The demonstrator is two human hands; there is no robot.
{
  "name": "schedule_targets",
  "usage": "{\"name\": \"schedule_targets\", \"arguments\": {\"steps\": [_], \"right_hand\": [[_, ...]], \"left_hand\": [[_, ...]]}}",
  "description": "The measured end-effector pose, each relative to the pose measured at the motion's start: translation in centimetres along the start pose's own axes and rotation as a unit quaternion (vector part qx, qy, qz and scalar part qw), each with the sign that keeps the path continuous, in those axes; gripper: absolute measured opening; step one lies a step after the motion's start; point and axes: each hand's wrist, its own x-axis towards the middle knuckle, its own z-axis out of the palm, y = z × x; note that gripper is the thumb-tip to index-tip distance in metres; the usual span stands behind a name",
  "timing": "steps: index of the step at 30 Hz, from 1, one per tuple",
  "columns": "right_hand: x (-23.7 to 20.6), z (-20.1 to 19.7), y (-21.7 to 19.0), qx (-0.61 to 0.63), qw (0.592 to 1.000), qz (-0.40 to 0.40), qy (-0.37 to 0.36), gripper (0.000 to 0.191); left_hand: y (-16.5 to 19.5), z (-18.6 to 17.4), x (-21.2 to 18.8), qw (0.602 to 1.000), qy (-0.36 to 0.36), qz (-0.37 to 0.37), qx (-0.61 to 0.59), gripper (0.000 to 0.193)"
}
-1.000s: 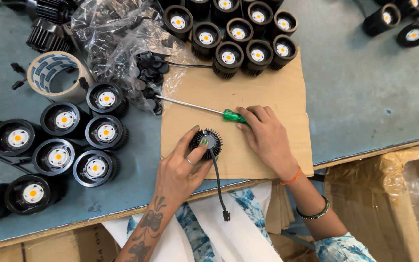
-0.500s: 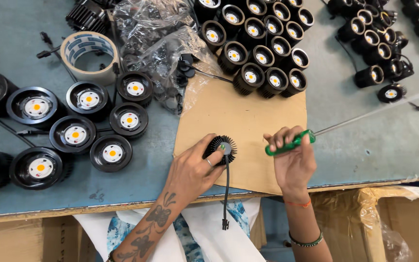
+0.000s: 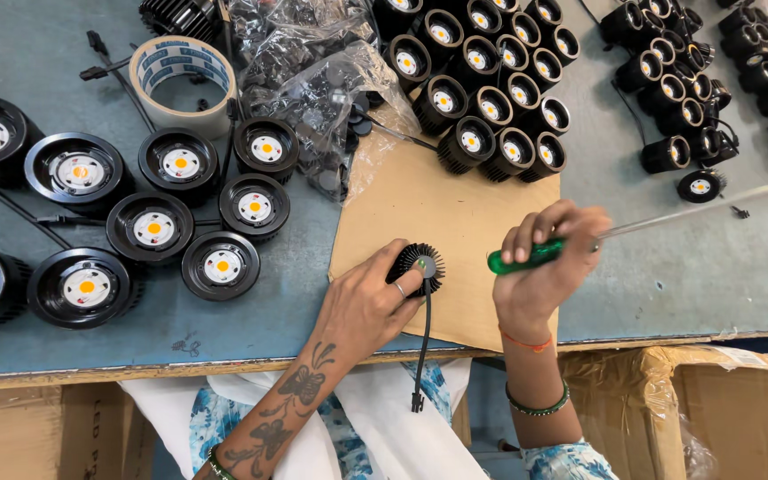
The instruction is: The person assembles LED light units by inserting a small black cap into the center of each unit and tightening it with a screwdriver. The person repeats this process for multiple units, placing each completed unit on the table.
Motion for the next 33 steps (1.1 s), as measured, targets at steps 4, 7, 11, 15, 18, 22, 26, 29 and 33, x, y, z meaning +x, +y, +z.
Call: {"name": "schedule_targets", "arguments": {"steps": [4, 7, 11, 15, 18, 22, 26, 29, 33], "right_hand": [[0.6, -1.5, -0.2, -0.076, 0.991, 0.087, -0.069, 0.036], [0.2, -2.4, -0.4, 0.037, 0.985, 0.159, -0.055, 0.05], [-1.1, -2.0, 0.4, 0.073, 0.986, 0.065, -0.139, 0.063], [-1.5, -1.2, 2.5, 0.013, 0.986, 0.067, -0.154, 0.059], [-1.1, -1.3, 3.0, -0.004, 0.98, 0.068, -0.187, 0.061], [-0.8, -1.4, 2.8, -0.024, 0.973, 0.064, -0.222, 0.061], [-0.9, -1.0, 2.8, -0.028, 0.97, 0.059, -0.234, 0.06], [-0.8, -0.6, 2.9, -0.033, 0.969, 0.056, -0.239, 0.059], [-0.7, -0.7, 3.0, -0.011, 0.969, 0.067, -0.237, 0.06]], "left_hand": [[-0.1, 0.0, -0.1, 1.0, -0.012, -0.009, -0.005, 0.035], [-0.2, 0.1, -0.1, 1.0, -0.008, 0.003, -0.002, 0.035], [-0.3, 0.2, -0.2, 1.0, -0.006, 0.003, -0.002, 0.035], [-0.3, 0.3, -0.2, 1.0, 0.001, 0.008, 0.001, 0.033], [0.1, 0.1, 0.2, 1.0, 0.001, 0.003, -0.008, 0.032], [0.7, -1.3, 0.5, 0.999, -0.022, -0.015, -0.043, 0.038], [0.6, -2.4, 1.2, 0.995, 0.015, 0.004, -0.098, 0.027], [0.6, -1.9, 2.0, 0.992, 0.028, -0.022, -0.123, 0.015], [0.4, -1.4, 3.0, 0.987, -0.006, -0.064, -0.149, 0.012]]}}
